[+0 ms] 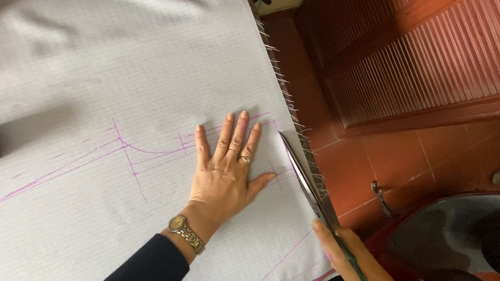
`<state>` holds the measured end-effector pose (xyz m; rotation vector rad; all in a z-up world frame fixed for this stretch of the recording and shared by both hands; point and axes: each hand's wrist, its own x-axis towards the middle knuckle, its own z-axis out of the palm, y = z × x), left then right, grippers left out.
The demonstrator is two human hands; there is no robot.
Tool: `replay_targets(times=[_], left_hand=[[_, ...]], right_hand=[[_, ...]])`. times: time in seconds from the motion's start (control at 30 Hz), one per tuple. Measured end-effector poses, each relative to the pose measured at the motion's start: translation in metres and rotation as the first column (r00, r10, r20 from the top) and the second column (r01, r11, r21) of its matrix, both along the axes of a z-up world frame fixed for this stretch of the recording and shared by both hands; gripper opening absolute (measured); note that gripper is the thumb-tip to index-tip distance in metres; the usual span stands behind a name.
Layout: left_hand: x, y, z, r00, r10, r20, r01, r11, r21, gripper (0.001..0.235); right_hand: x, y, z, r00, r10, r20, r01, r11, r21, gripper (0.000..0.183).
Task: Cutting out a garment pattern from fabric using scissors along marked lines.
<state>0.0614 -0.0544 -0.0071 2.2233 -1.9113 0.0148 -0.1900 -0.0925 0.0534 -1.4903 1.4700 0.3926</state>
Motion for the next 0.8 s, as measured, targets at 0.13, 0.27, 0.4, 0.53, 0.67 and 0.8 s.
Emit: replay_targets(times=[0.13,0.27,0.4,0.53,0.67,0.8], left_hand=[[0.002,0.0,0.002,1.0,0.007,0.002,-0.007,1.0,-0.003,0.086],[0.0,0.001,0.002,1.0,-0.009,-0.03,0.009,1.0,-0.024,0.085],[0.0,0.001,0.001,1.0,-0.002,-0.014,0.002,1.0,-0.018,0.086],[0.0,0.001,0.0,1.0,0.002,-0.017,-0.002,1.0,-0.015,0.087],[0.001,0.001,0.002,0.999,-0.002,-0.032,0.002,1.0,-0.028,0.086],[0.001,0.001,0.002,1.0,-0.003,-0.031,0.002,1.0,-0.029,0.085]], right_hand=[[0.002,-0.004,0.006,0.998,-0.064,-0.013,0.065,0.985,0.158,0.051],[0.017,-0.009,0.01,0.997,-0.08,0.018,0.078,0.991,0.106,0.053],[0.024,-0.013,0.009,0.999,0.042,0.032,-0.044,0.998,0.041,0.048],[0.025,-0.014,0.005,0.996,0.077,-0.039,-0.076,0.996,0.039,0.052],[0.032,-0.013,0.008,0.994,0.005,-0.107,0.0,0.999,0.049,0.053],[0.03,-0.012,0.002,0.989,-0.026,-0.143,0.03,0.999,0.028,0.05]])
